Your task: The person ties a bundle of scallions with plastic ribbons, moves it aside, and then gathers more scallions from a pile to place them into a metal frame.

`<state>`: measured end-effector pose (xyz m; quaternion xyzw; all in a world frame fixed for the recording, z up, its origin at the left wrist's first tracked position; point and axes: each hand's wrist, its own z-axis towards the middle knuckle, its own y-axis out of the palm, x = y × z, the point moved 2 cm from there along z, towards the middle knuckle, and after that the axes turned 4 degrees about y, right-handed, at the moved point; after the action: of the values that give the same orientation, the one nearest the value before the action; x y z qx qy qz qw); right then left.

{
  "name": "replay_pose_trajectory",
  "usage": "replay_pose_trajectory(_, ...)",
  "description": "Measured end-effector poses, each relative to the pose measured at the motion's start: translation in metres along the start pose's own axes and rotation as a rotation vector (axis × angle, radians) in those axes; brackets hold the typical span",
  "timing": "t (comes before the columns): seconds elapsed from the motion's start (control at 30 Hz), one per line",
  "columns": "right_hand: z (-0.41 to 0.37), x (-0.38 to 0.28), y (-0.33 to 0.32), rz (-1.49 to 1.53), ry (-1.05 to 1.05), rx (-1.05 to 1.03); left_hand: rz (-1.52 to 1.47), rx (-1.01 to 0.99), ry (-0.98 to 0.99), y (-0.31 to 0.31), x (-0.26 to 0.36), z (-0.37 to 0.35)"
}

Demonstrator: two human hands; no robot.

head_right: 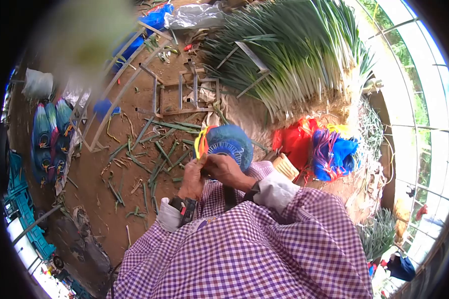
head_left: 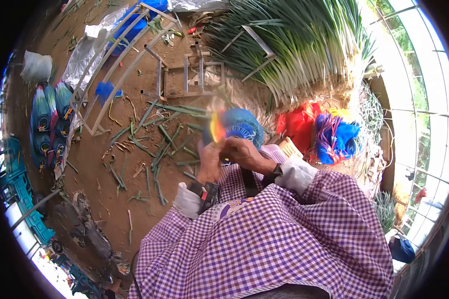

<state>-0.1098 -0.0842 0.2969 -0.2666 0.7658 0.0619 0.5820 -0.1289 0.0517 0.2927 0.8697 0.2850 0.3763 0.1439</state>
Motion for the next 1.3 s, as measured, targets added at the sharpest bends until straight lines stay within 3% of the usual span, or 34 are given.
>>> replay_pose_trajectory(0.13, 0.000, -0.009, -0.001, -0.201, 0.073, -0.015, 0.077, 0.125, 0.048, -0.027, 0.009, 0.015)
replay_pose_trajectory(0.3, -0.004, 0.039, -0.008, -0.486, 0.126, -0.081, -0.179, 0.265, 0.089, -0.047, 0.013, 0.039)
replay_pose_trajectory(0.43, -0.010, 0.076, 0.000, -0.242, 0.056, 0.023, -0.146, 0.288, 0.078, -0.047, 0.018, 0.046)
replay_pose_trajectory(0.53, 0.001, 0.085, 0.000, 0.082, 0.272, 0.029, -0.120, 0.303, 0.109, -0.043, 0.021, 0.047)
replay_pose_trajectory(0.57, 0.006, 0.084, -0.002, 0.046, 0.298, 0.084, -0.132, 0.397, 0.110, -0.047, 0.017, 0.051)
replay_pose_trajectory(0.67, 0.023, 0.078, 0.000, 0.135, 0.336, 0.094, -0.047, 0.348, 0.061, -0.051, 0.014, 0.047)
replay_pose_trajectory(0.8, 0.036, 0.086, 0.018, -0.082, 0.064, 0.100, 0.062, 0.199, 0.050, -0.019, 0.022, 0.028)
replay_pose_trajectory(0.83, 0.041, 0.092, 0.027, -0.194, -0.129, 0.101, 0.131, 0.157, 0.038, -0.012, 0.024, 0.028)
replay_pose_trajectory(0.93, 0.034, 0.106, 0.031, -0.229, -0.191, -0.034, 0.263, -0.009, 0.075, -0.007, 0.028, 0.036)
replay_pose_trajectory(1.07, 0.026, 0.092, 0.014, -0.319, -0.124, -0.218, 0.448, -0.088, 0.035, 0.007, 0.036, 0.055)
replay_pose_trajectory(1.17, 0.024, 0.084, 0.016, -0.324, 0.107, -0.151, 0.468, -0.147, 0.095, 0.015, 0.037, 0.077)
replay_pose_trajectory(1.3, 0.026, 0.083, 0.017, -0.168, 0.211, -0.050, 0.374, -0.168, 0.090, 0.019, 0.034, 0.099)
